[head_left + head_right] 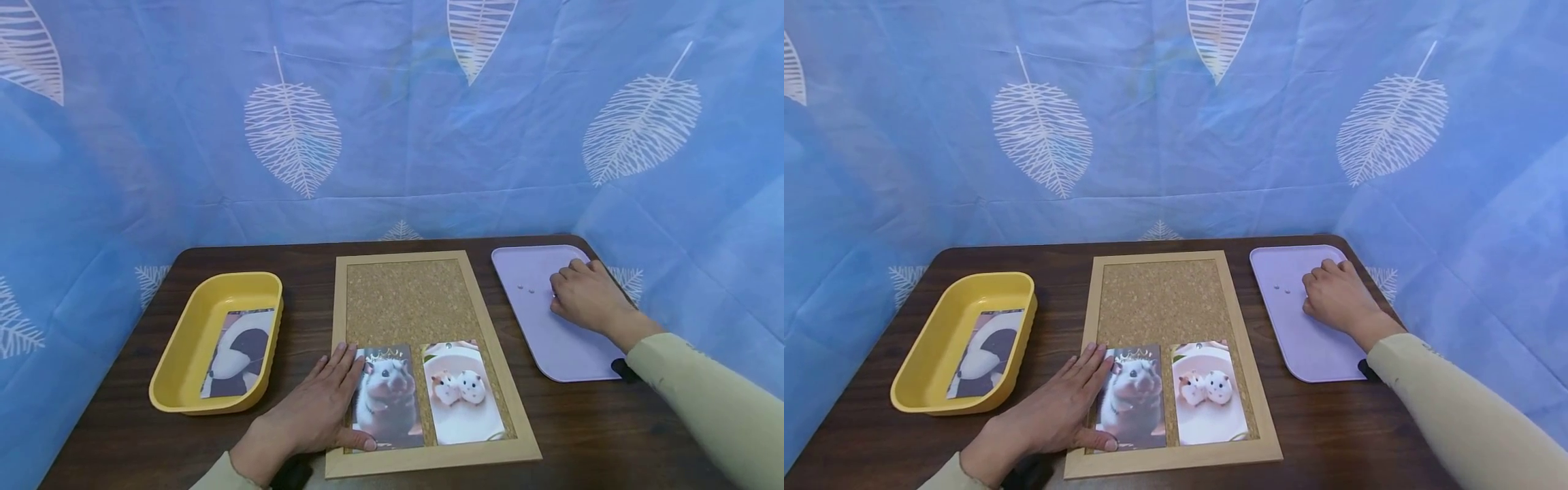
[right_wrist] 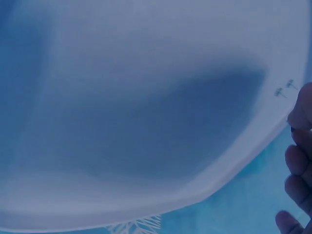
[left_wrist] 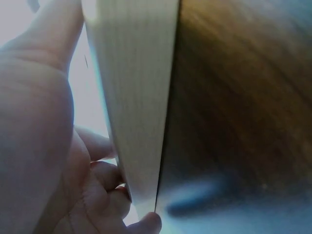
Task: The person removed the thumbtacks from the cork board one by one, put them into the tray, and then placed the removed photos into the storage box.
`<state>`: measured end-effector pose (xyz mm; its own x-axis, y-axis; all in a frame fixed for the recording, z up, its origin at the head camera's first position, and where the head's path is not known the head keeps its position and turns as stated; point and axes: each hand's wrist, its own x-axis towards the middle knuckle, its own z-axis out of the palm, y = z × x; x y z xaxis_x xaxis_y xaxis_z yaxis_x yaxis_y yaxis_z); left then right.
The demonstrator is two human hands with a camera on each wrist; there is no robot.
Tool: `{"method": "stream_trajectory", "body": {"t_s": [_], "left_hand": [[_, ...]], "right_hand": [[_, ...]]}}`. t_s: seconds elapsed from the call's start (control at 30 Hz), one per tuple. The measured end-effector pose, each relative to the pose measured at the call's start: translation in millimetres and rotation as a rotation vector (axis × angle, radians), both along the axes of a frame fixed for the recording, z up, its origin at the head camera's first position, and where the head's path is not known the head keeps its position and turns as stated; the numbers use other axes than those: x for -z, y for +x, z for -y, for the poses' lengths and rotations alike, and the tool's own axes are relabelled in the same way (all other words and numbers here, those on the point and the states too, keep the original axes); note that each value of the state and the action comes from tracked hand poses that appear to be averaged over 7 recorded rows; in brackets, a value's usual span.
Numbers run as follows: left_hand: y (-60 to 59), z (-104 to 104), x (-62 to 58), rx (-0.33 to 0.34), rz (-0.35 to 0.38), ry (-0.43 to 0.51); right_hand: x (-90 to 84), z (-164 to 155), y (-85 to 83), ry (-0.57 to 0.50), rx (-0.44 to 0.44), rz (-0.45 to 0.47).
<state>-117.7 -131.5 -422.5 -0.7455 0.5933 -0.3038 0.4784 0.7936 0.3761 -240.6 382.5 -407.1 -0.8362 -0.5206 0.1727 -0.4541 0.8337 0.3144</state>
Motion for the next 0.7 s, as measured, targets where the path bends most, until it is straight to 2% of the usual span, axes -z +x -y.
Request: {"method": "stream_trajectory", "body": {"t_s": [0.27,0.7], "left_hand": [[0.3,-1,-0.4,0.004,-0.006,-0.011],[0.6,-1,1.3,0.013,-0.026,0.005]], "right_hand": [[11.6,5,-0.1,0.080,0.069,0.029],[24.1,16,5.5,0.074,0.079,0.021]]}}
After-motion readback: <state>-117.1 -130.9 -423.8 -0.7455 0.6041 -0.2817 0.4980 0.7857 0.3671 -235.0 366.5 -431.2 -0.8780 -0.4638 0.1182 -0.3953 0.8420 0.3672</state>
